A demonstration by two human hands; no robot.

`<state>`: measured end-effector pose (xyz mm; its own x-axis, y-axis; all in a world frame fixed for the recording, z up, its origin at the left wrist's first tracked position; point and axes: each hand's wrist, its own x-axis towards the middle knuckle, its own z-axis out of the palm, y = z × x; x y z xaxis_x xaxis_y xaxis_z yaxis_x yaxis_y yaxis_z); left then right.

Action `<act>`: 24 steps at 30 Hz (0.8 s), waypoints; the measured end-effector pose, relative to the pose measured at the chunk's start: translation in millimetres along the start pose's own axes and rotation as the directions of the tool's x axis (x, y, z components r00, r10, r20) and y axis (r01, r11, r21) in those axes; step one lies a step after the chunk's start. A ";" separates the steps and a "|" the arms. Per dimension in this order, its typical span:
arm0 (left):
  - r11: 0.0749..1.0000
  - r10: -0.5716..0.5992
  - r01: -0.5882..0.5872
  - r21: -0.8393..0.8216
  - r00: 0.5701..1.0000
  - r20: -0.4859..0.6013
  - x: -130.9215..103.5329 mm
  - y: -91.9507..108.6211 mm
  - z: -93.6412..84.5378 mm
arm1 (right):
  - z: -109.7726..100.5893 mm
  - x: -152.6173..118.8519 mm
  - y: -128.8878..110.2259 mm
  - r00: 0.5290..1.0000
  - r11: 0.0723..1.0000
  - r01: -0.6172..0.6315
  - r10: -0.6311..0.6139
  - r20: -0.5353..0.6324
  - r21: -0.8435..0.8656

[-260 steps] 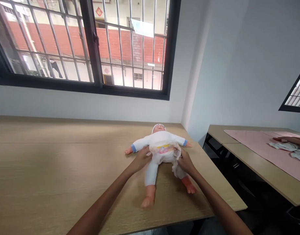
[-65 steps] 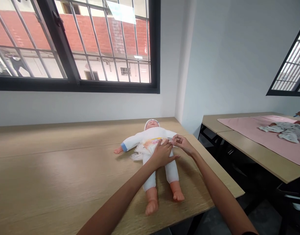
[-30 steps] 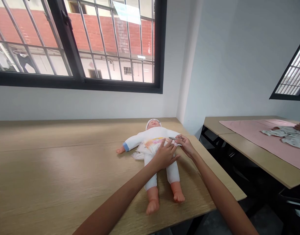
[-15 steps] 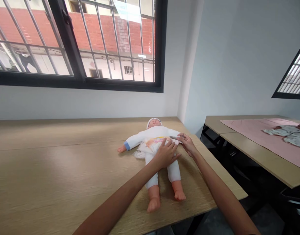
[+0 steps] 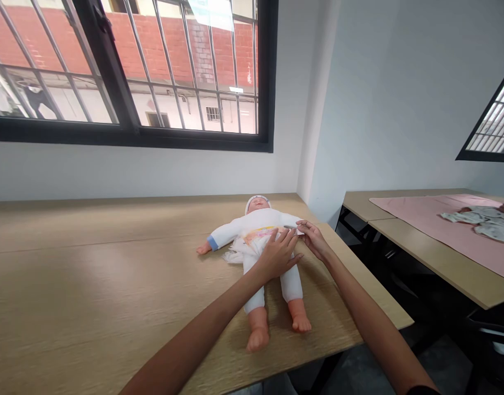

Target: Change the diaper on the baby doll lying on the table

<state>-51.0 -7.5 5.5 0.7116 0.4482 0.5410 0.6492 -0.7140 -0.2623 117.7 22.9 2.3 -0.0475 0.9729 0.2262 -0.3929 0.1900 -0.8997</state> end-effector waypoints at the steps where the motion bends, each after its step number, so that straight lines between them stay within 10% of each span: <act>1: 1.000 0.003 -0.003 -0.006 1.000 0.000 0.2 0.0 -0.1 | -0.4 0.1 -0.2 1.000 1.000 -0.005 0.005 0.005 0.010; 24: 0.999 -0.042 0.042 -0.012 0.999 0.006 4.0 1.2 -3.7 | -2.0 3.8 0.9 0.991 0.994 -0.013 0.028 -0.130 0.110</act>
<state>-48.4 -8.6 10.3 0.6856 0.4806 0.5468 0.6750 -0.7011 -0.2300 119.0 27.1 1.6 0.0617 0.9867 0.1506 -0.4905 0.1614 -0.8564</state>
